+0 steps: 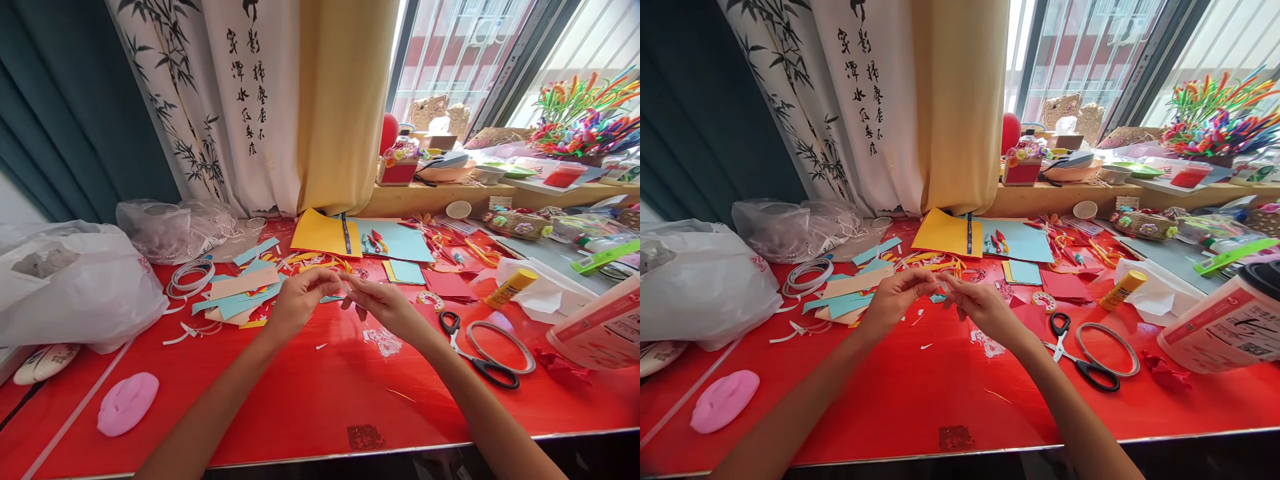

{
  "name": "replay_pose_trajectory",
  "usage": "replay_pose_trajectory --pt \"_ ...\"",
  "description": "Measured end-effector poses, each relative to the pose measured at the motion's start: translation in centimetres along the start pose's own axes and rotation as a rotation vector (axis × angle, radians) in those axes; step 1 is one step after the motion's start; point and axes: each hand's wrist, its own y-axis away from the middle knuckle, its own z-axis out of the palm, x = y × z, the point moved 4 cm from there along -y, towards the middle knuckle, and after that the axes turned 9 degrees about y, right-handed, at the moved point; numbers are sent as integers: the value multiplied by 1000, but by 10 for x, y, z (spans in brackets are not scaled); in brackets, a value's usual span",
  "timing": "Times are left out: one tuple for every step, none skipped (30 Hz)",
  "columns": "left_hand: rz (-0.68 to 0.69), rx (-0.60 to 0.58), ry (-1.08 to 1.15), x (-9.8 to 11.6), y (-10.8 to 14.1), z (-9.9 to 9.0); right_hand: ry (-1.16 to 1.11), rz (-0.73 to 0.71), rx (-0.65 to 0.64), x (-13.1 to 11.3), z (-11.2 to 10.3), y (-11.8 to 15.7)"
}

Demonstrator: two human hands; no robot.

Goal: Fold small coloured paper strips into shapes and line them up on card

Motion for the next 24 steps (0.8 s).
replay_pose_trajectory --pt "7 4 -21 1 -1 -2 3 2 -4 -1 0 0" --pt "22 21 -37 1 -2 -5 10 5 -7 -1 -1 1" --pt "42 45 -51 3 -3 -7 19 10 -12 -2 -1 1" --pt "63 75 -65 4 -4 -10 24 16 -19 -2 -1 1" --pt "79 106 -72 5 -5 -13 21 20 -31 -2 0 1" --pt "85 127 -70 5 -5 -14 9 21 -47 -1 1 2" --pt "83 139 -62 5 -5 -15 -6 20 -63 -1 2 2" --pt "75 140 -51 4 -6 -15 -24 21 -76 0 3 1" --pt "64 133 -34 4 -6 -15 -42 27 -83 1 4 1" --pt "52 123 -12 3 -5 -14 -55 39 -79 2 5 1" --pt "40 110 8 2 -5 -13 -58 56 -64 4 5 1" --pt "34 100 25 1 -5 -12 -51 77 -39 5 5 0" --pt "33 90 37 1 -4 -12 -33 95 -9 5 4 0" --pt "32 74 44 1 -4 -11 -7 107 27 5 2 0" --pt "31 50 45 1 -3 -9 23 109 65 4 0 0" --pt "30 19 42 1 -3 -8 48 103 100 3 -2 -1" --pt "24 -14 37 1 -2 -6 66 93 140 2 -4 -1" --pt "15 -41 34 1 -2 -5 76 83 188 0 -7 -1" --pt "5 -58 34 0 -1 -3 78 78 235 -1 -10 0" --pt "-4 -59 39 0 -1 -2 69 80 275 -1 -12 0" --pt "-12 -48 47 -1 -1 -2 51 86 301 -2 -13 0" --pt "-18 -33 56 -2 -1 -1 28 90 305 -2 -14 0" --pt "-23 -20 64 -2 -1 -1 -3 89 285 -2 -13 0" --pt "-24 -12 70 -3 -1 -1 -39 82 245 -3 -11 0"
